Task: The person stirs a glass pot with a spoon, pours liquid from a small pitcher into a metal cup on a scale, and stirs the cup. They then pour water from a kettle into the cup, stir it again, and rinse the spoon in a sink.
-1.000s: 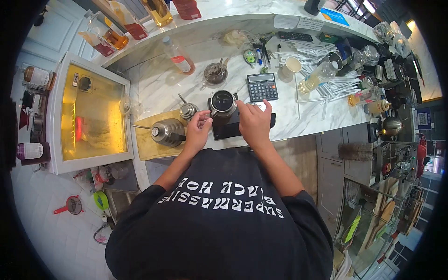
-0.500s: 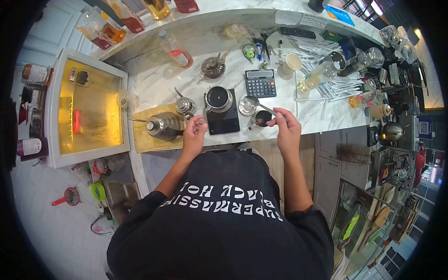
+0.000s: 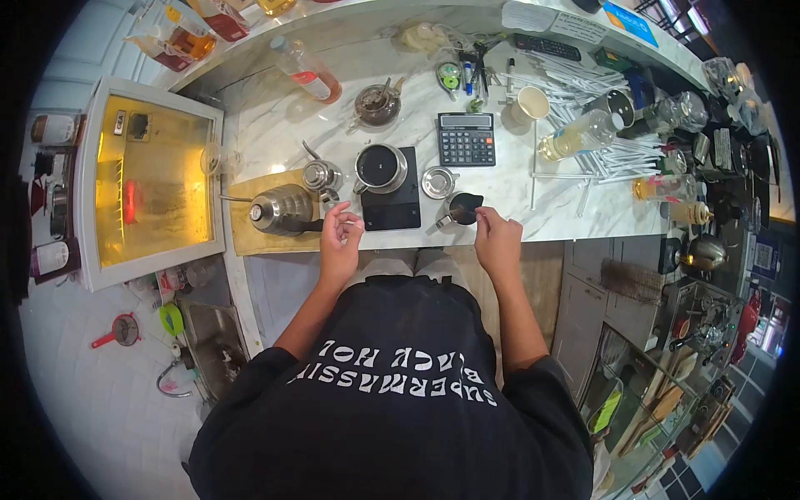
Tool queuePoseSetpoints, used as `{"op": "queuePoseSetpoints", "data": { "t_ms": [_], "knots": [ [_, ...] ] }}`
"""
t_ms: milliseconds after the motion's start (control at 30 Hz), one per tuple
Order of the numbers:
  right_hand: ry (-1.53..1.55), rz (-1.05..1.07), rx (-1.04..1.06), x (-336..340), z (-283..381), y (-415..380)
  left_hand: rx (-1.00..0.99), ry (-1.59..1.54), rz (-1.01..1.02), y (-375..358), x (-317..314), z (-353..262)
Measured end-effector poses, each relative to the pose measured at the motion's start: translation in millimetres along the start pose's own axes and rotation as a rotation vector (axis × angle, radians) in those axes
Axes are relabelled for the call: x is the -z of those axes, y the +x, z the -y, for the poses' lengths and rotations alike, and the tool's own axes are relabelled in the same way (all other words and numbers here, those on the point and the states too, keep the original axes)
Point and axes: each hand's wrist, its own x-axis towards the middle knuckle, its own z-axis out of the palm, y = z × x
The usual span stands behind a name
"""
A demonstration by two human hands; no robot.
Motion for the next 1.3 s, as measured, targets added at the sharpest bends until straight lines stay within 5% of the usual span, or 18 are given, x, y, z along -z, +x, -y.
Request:
{"op": "queuePoseSetpoints", "data": {
  "t_ms": [300,433,533,600,733,967,1300],
  "knots": [
    [0.256,0.092,-0.084,1.1,-5.2,5.8,-0.082,0.042,-0.087,19.4,-2.8,-10.2],
    [-0.02,0.165,-0.132,34.9,18.8,10.4,-0.103,0.101,-0.077,31.3,1.0,-17.0],
    [-0.013,0.037,-0.154,44.8,35.2,14.6,-0.131,0.156,-0.076,37.1,1.8,-21.8],
    [0.129,-0.075,0.049,41.6,43.3,23.1,-0.123,0.158,-0.078,38.3,1.3,-25.7],
    [0.284,0.129,0.341,14.7,67.7,58.8,-0.129,0.173,-0.076,39.3,-4.6,-31.4],
    [0.212,0.565,0.367,-36.2,89.3,114.0,-0.152,0.229,-0.111,37.6,-8.2,-39.3],
    [0.368,0.639,0.46,-82.8,80.2,135.0,-0.184,0.283,-0.142,42.1,-12.5,-34.4]
  ]
}}
